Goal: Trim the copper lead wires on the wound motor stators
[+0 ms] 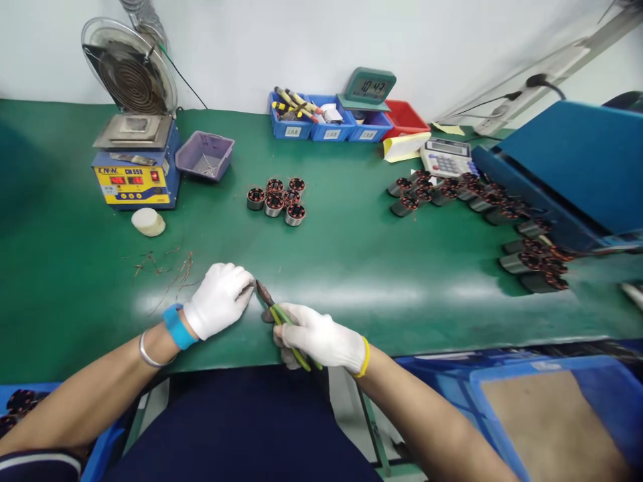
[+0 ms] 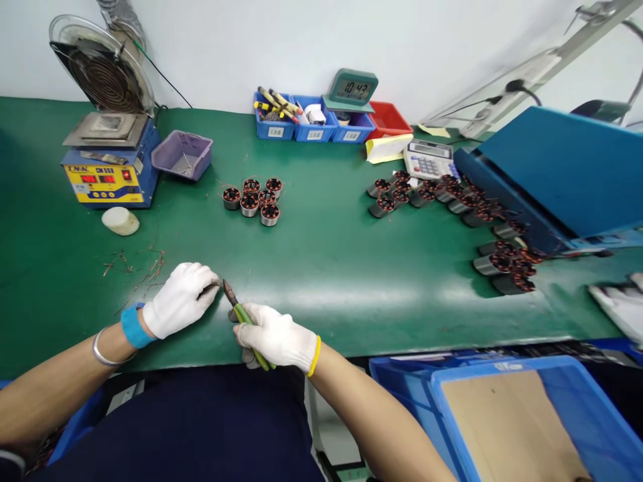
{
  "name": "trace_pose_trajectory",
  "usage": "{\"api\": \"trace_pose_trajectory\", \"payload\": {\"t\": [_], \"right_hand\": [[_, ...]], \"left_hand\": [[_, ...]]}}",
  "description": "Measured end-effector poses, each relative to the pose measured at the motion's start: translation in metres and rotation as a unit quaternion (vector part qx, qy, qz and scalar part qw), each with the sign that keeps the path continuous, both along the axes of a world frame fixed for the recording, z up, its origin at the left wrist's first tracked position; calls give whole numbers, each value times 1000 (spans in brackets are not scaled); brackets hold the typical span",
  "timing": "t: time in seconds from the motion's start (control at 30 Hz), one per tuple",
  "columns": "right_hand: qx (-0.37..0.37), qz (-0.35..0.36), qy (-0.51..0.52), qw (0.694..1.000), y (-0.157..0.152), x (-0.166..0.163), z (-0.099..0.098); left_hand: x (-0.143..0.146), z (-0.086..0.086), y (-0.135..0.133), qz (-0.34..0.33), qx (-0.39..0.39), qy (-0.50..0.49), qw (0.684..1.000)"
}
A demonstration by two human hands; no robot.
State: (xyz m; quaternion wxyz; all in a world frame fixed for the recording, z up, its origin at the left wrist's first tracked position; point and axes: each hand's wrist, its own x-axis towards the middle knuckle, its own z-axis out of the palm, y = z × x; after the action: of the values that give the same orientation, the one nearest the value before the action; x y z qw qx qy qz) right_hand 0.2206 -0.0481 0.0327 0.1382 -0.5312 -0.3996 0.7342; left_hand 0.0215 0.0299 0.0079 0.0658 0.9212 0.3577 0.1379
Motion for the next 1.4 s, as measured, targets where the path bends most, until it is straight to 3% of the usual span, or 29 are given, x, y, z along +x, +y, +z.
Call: {"api": "trace_pose_trajectory", "payload": {"t": [0.07, 0.1, 0.17, 0.23, 0.27, 0.33, 0.47, 0.57, 0.63, 0.7, 0.77, 0.9, 1.0, 1.07, 1.17, 1.27, 1.33, 1.4], "right_hand": [[84, 69, -132, 985, 0, 2, 7], [143, 108, -219, 959, -1, 3, 10], [253, 166, -399, 866, -2, 4, 15], [316, 190, -527, 766, -2, 2, 18], [340, 193, -559, 731, 0, -1, 19], [406, 186, -563, 695, 6, -13, 20], [566, 180, -451, 666, 28, -53, 17], [576, 226, -427, 659, 44, -75, 8], [568, 213, -426, 671, 50, -69, 5], [528, 145, -445, 709, 53, -43, 7], [419, 25, -517, 746, 57, 2, 12], [313, -90, -616, 717, 68, 95, 25], [310, -135, -651, 680, 77, 121, 28], [338, -119, -636, 683, 82, 112, 27], [370, -43, -567, 735, 82, 75, 24], [405, 77, -482, 773, 58, 35, 23], [448, 180, -463, 744, 30, 17, 21], [434, 194, -501, 724, 2, 6, 17]], "left_hand": [[-4, 3, -2, 18, -24, -35, 999], [-7, 6, -2, 33, -40, -75, 996], [-16, 10, -1, 81, -76, -195, 974], [-26, 12, 3, 145, -105, -334, 925], [-30, 13, 6, 175, -116, -389, 897], [-37, 11, 12, 216, -135, -452, 855], [-38, 6, 20, 223, -151, -475, 838], [-35, 4, 23, 249, -163, -477, 827], [-35, 3, 25, 272, -161, -473, 822], [-35, 1, 26, 283, -154, -469, 822], [-35, -3, 27, 281, -168, -461, 825], [-30, -16, 25, 238, -213, -416, 852], [-23, -22, 22, 215, -218, -380, 873], [-18, -21, 20, 208, -213, -364, 883], [-16, -19, 20, 204, -211, -340, 893], [-19, -18, 20, 217, -210, -318, 899], [-22, -20, 20, 225, -179, -297, 911], [-19, -22, 17, 206, -118, -260, 936]]}}
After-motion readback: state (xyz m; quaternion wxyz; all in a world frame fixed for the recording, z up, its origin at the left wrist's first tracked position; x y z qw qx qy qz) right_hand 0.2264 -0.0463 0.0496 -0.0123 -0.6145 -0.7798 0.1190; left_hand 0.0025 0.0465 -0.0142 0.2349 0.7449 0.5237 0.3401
